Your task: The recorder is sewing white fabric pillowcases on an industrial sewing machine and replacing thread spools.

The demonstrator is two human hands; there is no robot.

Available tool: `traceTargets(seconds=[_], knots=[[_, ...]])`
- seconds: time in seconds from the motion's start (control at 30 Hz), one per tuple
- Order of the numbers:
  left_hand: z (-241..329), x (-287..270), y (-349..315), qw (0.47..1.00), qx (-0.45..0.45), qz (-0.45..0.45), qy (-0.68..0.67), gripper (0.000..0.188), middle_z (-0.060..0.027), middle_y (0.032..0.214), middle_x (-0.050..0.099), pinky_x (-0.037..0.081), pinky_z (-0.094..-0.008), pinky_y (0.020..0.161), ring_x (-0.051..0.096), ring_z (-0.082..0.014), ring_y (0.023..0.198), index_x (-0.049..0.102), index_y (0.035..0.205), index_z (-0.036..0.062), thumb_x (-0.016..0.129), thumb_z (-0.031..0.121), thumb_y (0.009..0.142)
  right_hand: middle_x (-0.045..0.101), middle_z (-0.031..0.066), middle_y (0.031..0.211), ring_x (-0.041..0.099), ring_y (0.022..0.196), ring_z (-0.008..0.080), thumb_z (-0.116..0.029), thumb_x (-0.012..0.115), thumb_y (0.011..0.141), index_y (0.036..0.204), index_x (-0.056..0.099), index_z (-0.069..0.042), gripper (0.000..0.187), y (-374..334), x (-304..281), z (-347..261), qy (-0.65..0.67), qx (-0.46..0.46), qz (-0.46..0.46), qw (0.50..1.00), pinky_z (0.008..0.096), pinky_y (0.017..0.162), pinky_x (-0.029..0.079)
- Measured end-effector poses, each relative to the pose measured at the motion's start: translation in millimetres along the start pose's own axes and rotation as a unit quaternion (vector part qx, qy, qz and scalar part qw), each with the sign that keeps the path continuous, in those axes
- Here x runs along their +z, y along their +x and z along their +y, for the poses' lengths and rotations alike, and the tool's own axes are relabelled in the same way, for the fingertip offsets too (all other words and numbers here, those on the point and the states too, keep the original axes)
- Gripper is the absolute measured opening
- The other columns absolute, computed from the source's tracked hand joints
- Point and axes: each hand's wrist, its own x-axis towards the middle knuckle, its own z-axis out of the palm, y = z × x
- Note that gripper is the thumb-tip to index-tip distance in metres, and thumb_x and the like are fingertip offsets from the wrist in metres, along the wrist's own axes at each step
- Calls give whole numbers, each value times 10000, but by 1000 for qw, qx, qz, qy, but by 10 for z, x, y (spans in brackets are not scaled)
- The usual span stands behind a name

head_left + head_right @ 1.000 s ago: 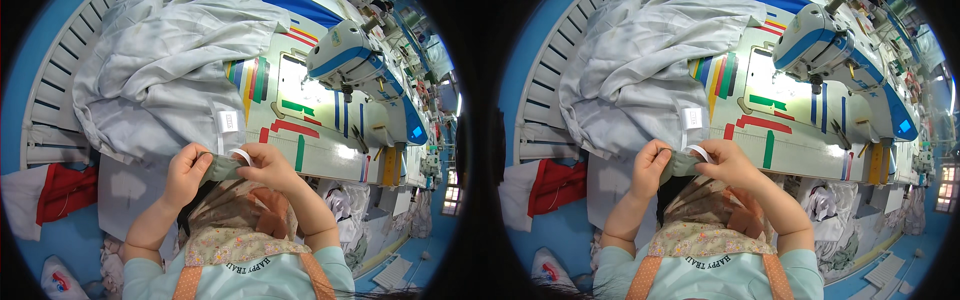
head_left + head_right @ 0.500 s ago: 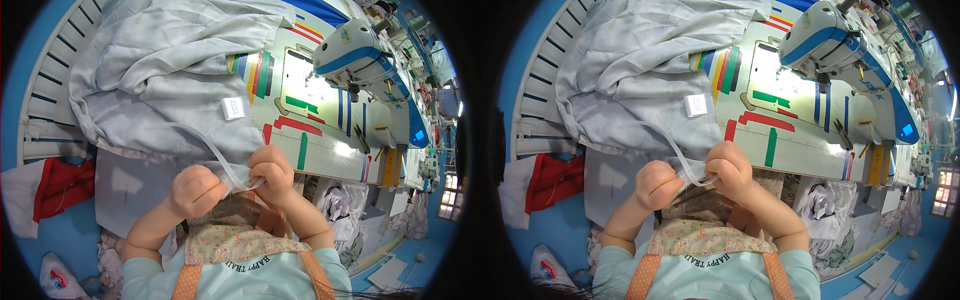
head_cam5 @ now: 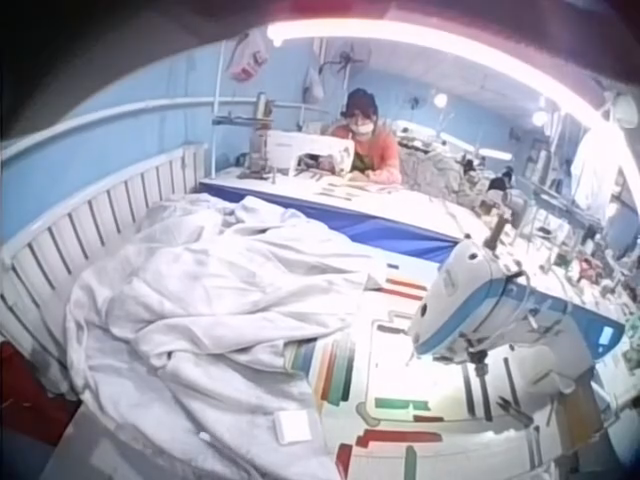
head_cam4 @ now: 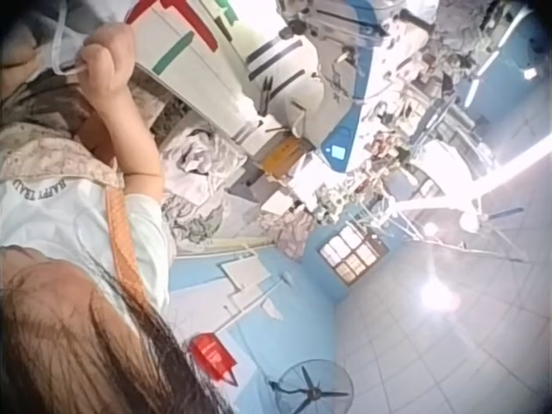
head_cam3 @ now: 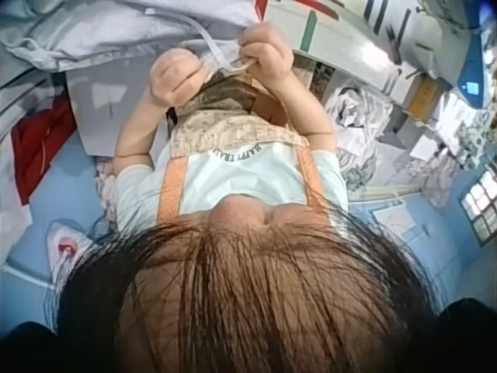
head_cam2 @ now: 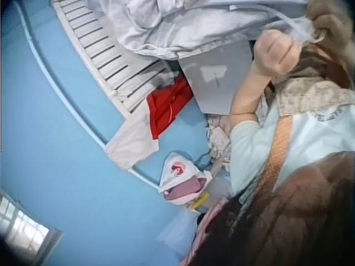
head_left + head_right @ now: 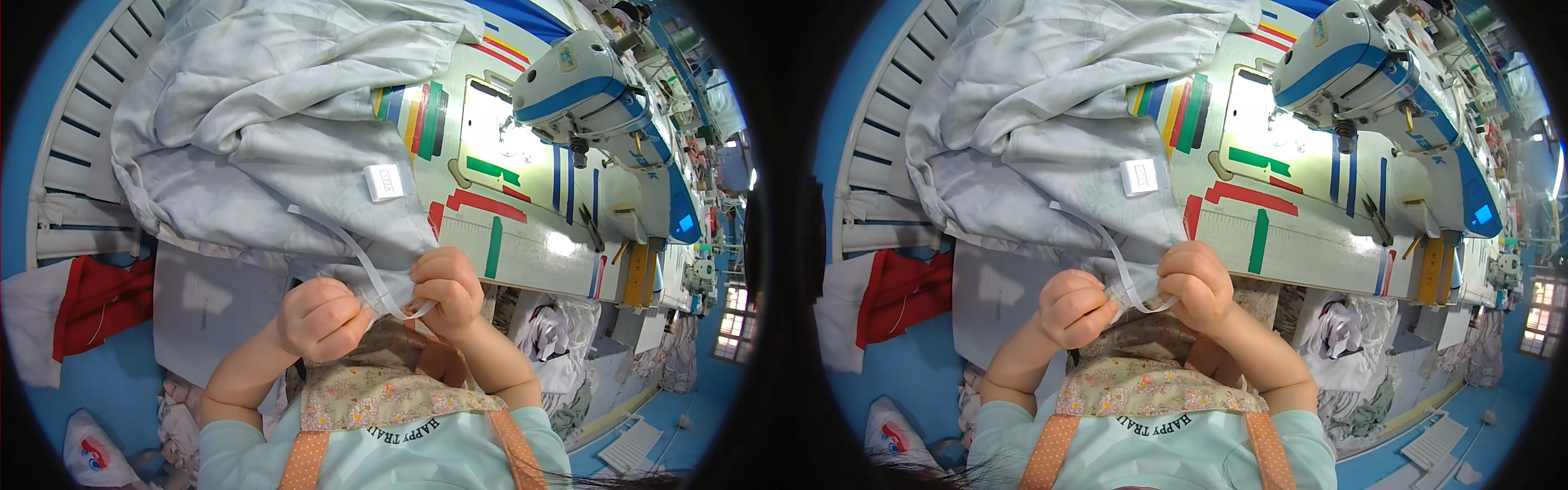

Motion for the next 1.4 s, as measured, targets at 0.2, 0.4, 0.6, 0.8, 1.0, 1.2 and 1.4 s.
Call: traceTargets(seconds=[0.2,0.4,0.6,0.8,1.0,1.2,1.4], knots=[[-3,-83,22,1000,7,-20,-19,201,-66,777,559,513,-308,534,550,-197,627,611,761,34,693,10,580,571,102,776,577,686,260,36,664,649,753,502,-37,206,16,-19,-15,-5,0,-14,1000,340,601,479],[-827,-780,397,938,-276,-31,205,451,-132,1093,578,445,-417,875,537,-332,1011,558,1039,38,768,221,685,557,101,760,558,687,260,100,627,566,745,504,-41,259,-12,-137,9,-34,77,-64,994,344,608,456],[-2140,-1207,128,845,-266,-26,462,554,-182,1228,542,425,-464,907,508,-373,1116,524,1121,-7,729,342,742,546,92,802,561,714,264,110,633,608,809,541,-30,262,126,-32,-15,-5,89,-105,990,331,608,463],[-2040,-916,26,805,-405,-158,405,334,-219,726,628,498,-469,662,618,-407,709,631,791,-18,626,316,803,565,90,1053,562,818,145,50,581,709,1124,522,-20,425,360,-162,419,61,344,-13,937,248,699,477],[-484,-58,75,904,-224,-246,267,164,-148,607,557,465,-429,546,576,-312,566,563,603,38,592,178,684,525,245,1212,588,1012,318,-209,663,782,1287,421,-5,596,1155,114,1025,-2,396,-8,918,366,871,468],[394,315,374,836,-246,-437,-221,279,-141,793,649,504,-394,675,640,-302,730,611,765,13,600,279,847,635,256,987,587,987,396,-144,633,714,1094,595,-29,399,1327,633,1263,-91,346,-201,912,383,847,454],[-1238,-776,951,943,-314,38,102,645,-201,1192,553,426,-379,954,549,-312,1101,477,1232,-18,754,256,718,620,210,925,595,877,330,-35,618,643,962,605,25,325,884,814,74,216,42,-431,875,399,772,469]])
